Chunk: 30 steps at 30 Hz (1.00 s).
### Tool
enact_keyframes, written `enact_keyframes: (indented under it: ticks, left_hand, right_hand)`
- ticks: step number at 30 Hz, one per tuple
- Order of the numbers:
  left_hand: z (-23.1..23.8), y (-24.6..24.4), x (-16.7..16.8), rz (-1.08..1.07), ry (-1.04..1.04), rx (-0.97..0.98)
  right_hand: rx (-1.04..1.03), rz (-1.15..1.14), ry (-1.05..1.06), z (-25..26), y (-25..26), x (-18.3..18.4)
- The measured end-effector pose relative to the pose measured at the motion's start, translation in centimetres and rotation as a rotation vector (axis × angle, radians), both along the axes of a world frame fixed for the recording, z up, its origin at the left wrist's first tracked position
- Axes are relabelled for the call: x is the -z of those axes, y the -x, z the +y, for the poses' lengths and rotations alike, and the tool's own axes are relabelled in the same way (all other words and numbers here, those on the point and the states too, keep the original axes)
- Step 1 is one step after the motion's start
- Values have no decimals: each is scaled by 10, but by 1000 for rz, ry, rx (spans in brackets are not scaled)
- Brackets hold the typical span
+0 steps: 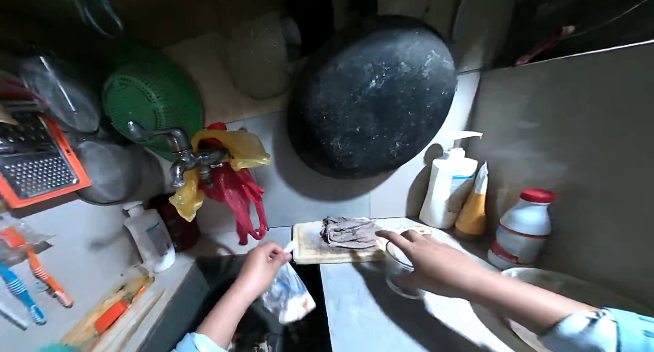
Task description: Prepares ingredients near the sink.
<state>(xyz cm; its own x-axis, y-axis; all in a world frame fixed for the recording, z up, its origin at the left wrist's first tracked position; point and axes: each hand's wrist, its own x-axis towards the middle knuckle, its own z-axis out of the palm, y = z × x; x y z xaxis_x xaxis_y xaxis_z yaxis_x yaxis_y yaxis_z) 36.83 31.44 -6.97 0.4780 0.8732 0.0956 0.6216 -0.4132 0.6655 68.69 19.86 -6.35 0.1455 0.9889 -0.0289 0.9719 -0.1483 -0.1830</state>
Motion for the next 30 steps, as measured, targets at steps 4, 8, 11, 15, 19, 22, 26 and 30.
enact_keyframes:
  ticks: [4,8,11,15,19,22,26,30]
  left_hand:
    - [-40,-28,-18,-3,-58,125]
    - [-55,-65,-31,82,-259,258]
    - [-55,-93,-29,252,-340,387]
    - [-58,-112,-37,479,-457,430]
    - [-58,-108,-47,500,-559,437]
    - [-66,-102,-51,506,-509,399]
    - [-78,-95,-57,517,-479,338]
    - [-79,-72,-85,277,-559,233]
  right_hand:
    - [53,-23,-4,-9,-25,-3]
    - [-36,47,-228,-25,-10,-22]
    - [-172,223,-247,-31,21,-41]
    - [-244,409,-192,-19,52,-19]
    - [-87,528,-274,-2,59,5]
    - [-99,504,-261,2,58,6]
    - [-173,416,-233,6,53,5]
    - [-141,374,-179,8,34,18]
